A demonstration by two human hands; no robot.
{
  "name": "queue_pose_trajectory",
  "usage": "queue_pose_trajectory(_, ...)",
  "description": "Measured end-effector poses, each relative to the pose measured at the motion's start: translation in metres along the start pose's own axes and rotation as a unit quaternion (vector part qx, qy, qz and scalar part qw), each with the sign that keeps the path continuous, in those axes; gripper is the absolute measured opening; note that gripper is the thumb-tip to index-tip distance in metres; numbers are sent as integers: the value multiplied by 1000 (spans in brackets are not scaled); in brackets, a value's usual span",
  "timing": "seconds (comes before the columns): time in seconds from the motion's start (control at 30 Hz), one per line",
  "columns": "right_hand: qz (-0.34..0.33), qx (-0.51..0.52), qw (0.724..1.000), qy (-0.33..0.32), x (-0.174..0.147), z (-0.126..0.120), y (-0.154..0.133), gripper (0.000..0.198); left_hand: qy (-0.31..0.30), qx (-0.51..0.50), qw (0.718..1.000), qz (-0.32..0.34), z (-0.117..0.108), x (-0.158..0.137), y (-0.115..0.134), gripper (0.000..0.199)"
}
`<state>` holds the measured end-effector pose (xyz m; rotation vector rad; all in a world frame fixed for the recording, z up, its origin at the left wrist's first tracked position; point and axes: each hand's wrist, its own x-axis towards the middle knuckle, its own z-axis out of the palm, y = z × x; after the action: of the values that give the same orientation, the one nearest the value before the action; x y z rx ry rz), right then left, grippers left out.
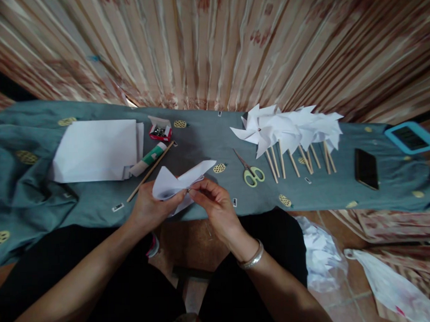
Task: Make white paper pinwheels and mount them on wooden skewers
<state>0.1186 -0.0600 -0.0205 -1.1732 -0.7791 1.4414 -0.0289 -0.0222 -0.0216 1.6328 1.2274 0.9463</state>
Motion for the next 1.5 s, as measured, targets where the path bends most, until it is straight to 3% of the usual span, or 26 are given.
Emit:
queue_pose_trajectory(0.23,-89,-85,992,-11,-7,3,-14,11,17,-10,1000,22,-6,-4,16,10)
queue_pose_trajectory(0.43,-94,-94,991,-20,-11,5,-17,13,18,-7,997,69,-12,-7,27,10)
queue_pose_trajectory(0.67,-105,-67,992,-18,-12,3,-19,11,38,25,985,165,-9,-8,37,9)
queue_pose_trajectory(1.0,-140,-68,988,7,-6,-11,-24,6,40,58,983,170,8,0,45,12)
queue_pose_trajectory(1.13,-187,-104,977,21,-3,-17,-25,7,59,28,989,133,16,4,43,9)
queue_pose_trajectory(1.33,-220,-175,959,39,-3,-25,-27,7,94,-132,985,-59,29,7,34,19)
queue_pose_trajectory(1.5,-224,-188,956,37,-3,-28,-27,6,100,-172,976,-84,30,6,38,23)
